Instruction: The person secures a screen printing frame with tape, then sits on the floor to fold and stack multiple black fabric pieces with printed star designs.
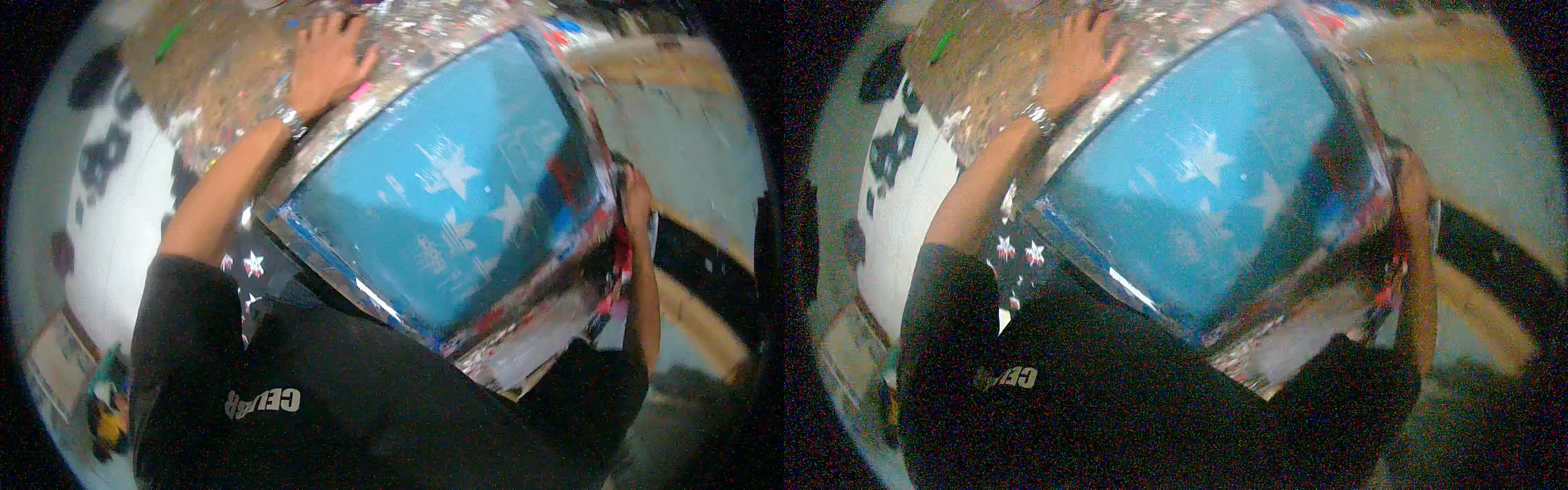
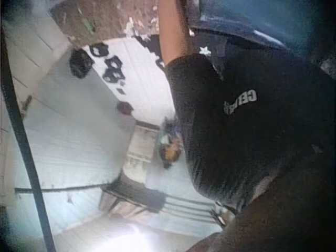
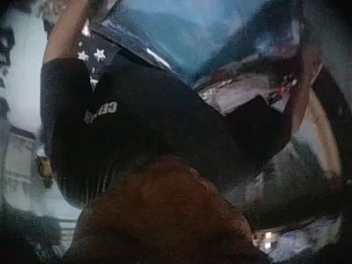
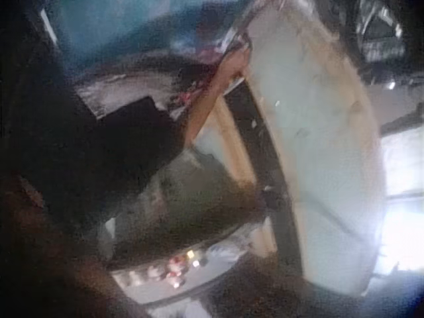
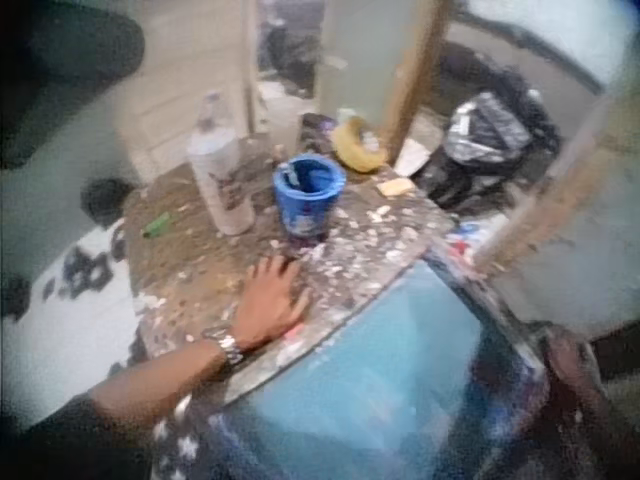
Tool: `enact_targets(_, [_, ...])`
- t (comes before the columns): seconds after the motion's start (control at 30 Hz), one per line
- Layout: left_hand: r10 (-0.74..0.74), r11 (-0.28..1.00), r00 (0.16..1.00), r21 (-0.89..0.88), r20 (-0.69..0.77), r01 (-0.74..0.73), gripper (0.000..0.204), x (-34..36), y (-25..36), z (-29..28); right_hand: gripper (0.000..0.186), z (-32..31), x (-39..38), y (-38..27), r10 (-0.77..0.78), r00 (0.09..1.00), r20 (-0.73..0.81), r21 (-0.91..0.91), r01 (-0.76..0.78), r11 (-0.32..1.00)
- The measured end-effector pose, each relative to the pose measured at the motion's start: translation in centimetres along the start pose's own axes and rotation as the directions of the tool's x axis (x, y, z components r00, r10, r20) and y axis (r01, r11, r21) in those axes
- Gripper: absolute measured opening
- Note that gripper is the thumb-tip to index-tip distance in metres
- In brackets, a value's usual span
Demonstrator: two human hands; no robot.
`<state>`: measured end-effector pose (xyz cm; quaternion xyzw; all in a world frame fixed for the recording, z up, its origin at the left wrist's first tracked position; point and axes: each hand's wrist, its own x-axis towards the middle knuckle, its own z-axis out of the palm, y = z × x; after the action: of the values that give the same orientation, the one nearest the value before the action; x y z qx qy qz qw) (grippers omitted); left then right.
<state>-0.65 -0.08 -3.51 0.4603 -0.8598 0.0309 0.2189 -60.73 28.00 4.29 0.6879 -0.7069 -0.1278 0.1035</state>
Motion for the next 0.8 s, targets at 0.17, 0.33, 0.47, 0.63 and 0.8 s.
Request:
enact_targets(0.17, [0.0,0.991,0.999,-0.135,0.037,0.005,0.056,0.3,-2.5,0.2,0.04,-10.2,0.8,-12.7,0.345,0.937,-0.053,0.177,-0.331,0.927])
enact_targets(0.33, [0.141,0.536,0.872,-0.776,0.469,0.331,0.046,-7.6,-2.8,-7.8,0.032,-17.0,-13.7,-28.8,0.555,0.721,-0.415,0.445,-0.372,0.815])
enact_targets(0.47, [-0.034,0.584,0.918,-0.738,0.396,0.34,0.047,-13.4,-3.0,-10.9,0.027,-18.1,-25.8,-40.7,0.949,0.293,0.116,0.807,-0.585,0.082])
enact_targets(0.63, [-0.198,0.776,0.976,-0.594,0.09,0.212,0.048,-16.1,-2.9,-11.5,0.028,-15.2,-33.5,-49.7,0.995,0.079,0.052,0.792,-0.61,0.007])
enact_targets(0.8, [-0.439,0.696,0.895,-0.661,-0.083,0.28,0.047,-17.1,-4.9,-10.7,0.027,-12.0,-34.3,-52.6,0.987,0.117,0.114,0.917,-0.396,-0.059])
